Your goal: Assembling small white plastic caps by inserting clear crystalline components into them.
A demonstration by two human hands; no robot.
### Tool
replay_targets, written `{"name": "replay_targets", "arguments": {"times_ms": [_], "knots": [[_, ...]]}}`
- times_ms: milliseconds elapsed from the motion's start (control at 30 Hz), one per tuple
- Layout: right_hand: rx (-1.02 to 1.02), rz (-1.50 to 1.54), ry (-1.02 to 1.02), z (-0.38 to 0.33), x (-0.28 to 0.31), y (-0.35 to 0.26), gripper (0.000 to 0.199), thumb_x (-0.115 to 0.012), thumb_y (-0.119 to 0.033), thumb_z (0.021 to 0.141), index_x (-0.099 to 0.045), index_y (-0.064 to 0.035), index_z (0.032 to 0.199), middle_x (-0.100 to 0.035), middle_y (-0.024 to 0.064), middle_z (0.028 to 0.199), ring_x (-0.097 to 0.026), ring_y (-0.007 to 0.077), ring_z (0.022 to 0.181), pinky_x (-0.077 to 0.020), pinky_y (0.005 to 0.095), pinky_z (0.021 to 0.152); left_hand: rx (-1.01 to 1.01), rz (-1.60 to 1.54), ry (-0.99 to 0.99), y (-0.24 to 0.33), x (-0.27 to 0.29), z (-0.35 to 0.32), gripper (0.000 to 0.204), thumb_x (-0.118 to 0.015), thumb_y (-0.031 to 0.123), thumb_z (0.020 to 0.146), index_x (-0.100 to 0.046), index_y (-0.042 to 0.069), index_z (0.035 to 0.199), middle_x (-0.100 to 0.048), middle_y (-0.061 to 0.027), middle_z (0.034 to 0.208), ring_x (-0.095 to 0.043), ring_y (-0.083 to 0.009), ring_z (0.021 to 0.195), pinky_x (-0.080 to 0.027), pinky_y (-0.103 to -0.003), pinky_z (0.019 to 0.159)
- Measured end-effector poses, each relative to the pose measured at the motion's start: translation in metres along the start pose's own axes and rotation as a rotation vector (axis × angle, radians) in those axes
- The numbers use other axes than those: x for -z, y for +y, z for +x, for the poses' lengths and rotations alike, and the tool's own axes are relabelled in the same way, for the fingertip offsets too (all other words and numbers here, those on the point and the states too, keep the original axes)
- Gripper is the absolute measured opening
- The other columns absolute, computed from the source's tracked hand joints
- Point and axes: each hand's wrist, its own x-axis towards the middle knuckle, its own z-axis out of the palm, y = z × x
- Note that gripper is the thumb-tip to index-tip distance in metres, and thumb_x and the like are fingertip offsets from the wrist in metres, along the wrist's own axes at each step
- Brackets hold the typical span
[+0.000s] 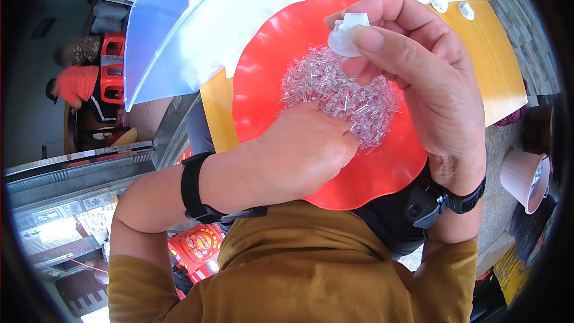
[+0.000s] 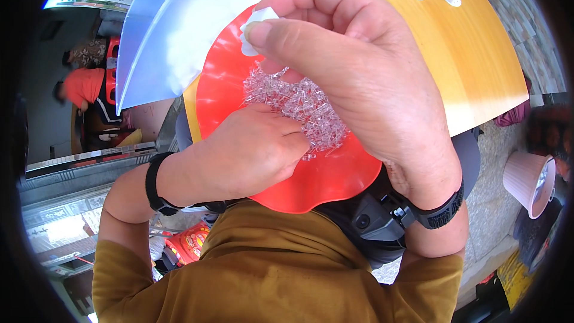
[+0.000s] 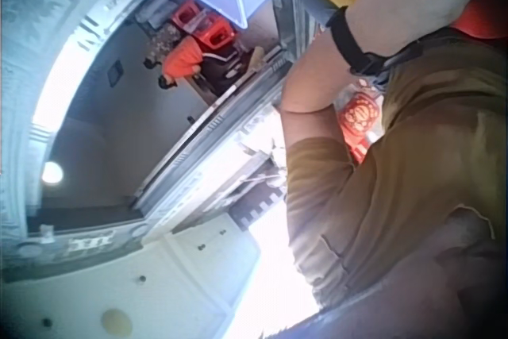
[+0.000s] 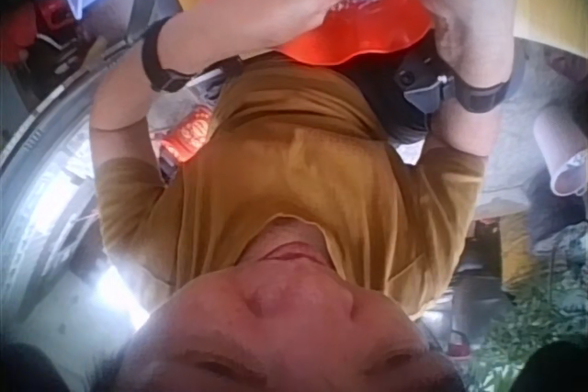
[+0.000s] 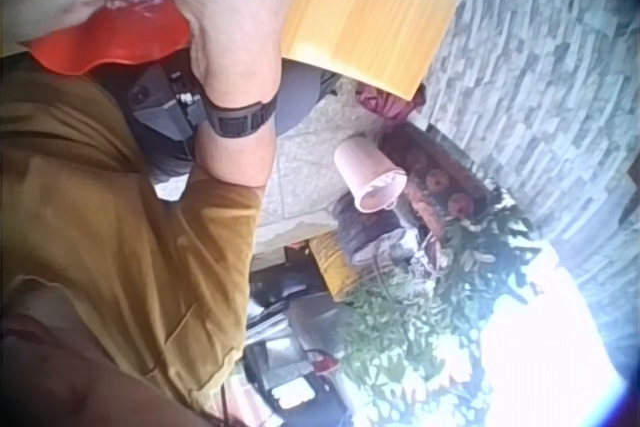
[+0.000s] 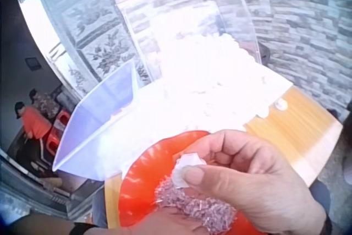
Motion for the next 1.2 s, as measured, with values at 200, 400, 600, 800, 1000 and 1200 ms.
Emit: {"name": "replay_targets", "arguments": {"times_ms": [200, 400, 600, 800, 1000, 1200], "knots": [[0.012, -0.026, -0.050, 0.002, 0.004, -0.003, 0.021, -0.061, -0.015, 0.081, -0.060, -0.0028, 0.098, -0.065, 0.0058, 0.089, -0.059, 0.0084, 0.074, -0.0459, 0.0196, 0.065, -0.001, -0.053, 0.027, -0.002, 0.002, -0.002, 0.007, -0.058, 0.009, 0.067, -0.052, 0.006, 0.070, -0.051, -0.0069, 0.068, -0.053, -0.0267, 0.067, -0.042, -0.037, 0.062], [0.111, -0.014, -0.050, -0.002, -0.001, 0.008, 0.021, -0.061, -0.016, 0.081, -0.059, -0.0026, 0.098, -0.065, 0.0058, 0.088, -0.060, 0.0090, 0.074, -0.0458, 0.0201, 0.065, 0.050, -0.123, 0.036, -0.005, 0.011, -0.004, 0.007, -0.058, 0.007, 0.069, -0.051, 0.005, 0.067, -0.049, -0.0090, 0.066, -0.052, -0.0290, 0.064, -0.041, -0.039, 0.056], [0.023, -0.018, -0.047, 0.000, 0.002, -0.001, 0.021, -0.060, -0.015, 0.081, -0.059, -0.0025, 0.099, -0.065, 0.0058, 0.089, -0.059, 0.0087, 0.074, -0.0461, 0.0203, 0.066, 0.111, -0.325, 0.069, -0.009, 0.010, -0.007, 0.007, -0.057, 0.003, 0.070, -0.051, 0.003, 0.068, -0.052, -0.0090, 0.066, -0.053, -0.0280, 0.063, -0.041, -0.036, 0.055], [0.089, -0.031, -0.055, 0.001, 0.006, 0.010, 0.022, -0.060, -0.015, 0.081, -0.060, -0.0027, 0.099, -0.065, 0.0058, 0.089, -0.059, 0.0081, 0.074, -0.0462, 0.0198, 0.066, 0.166, -0.531, -0.015, -0.009, 0.020, -0.005, 0.006, -0.058, 0.004, 0.072, -0.052, 0.002, 0.073, -0.053, -0.0083, 0.068, -0.054, -0.0258, 0.064, -0.042, -0.034, 0.057], [-0.068, -0.161, -0.049, 0.006, 0.010, 0.003, 0.023, -0.061, -0.016, 0.081, -0.060, -0.0029, 0.099, -0.065, 0.0060, 0.089, -0.059, 0.0077, 0.072, -0.0463, 0.0196, 0.065, -0.001, -0.343, 0.019, -0.013, 0.013, -0.005, 0.007, -0.057, 0.005, 0.074, -0.057, 0.005, 0.081, -0.054, -0.0082, 0.076, -0.055, -0.0271, 0.070, -0.044, -0.035, 0.060], [0.108, -0.042, -0.029, 0.001, 0.004, 0.010, 0.022, -0.060, -0.016, 0.081, -0.059, -0.0030, 0.099, -0.065, 0.0060, 0.089, -0.058, 0.0078, 0.071, -0.0460, 0.0197, 0.066, -0.011, -0.125, -0.007, -0.014, 0.013, 0.000, 0.013, -0.059, 0.008, 0.074, -0.056, 0.007, 0.086, -0.053, -0.0069, 0.080, -0.055, -0.0274, 0.073, -0.043, -0.038, 0.062]]}}
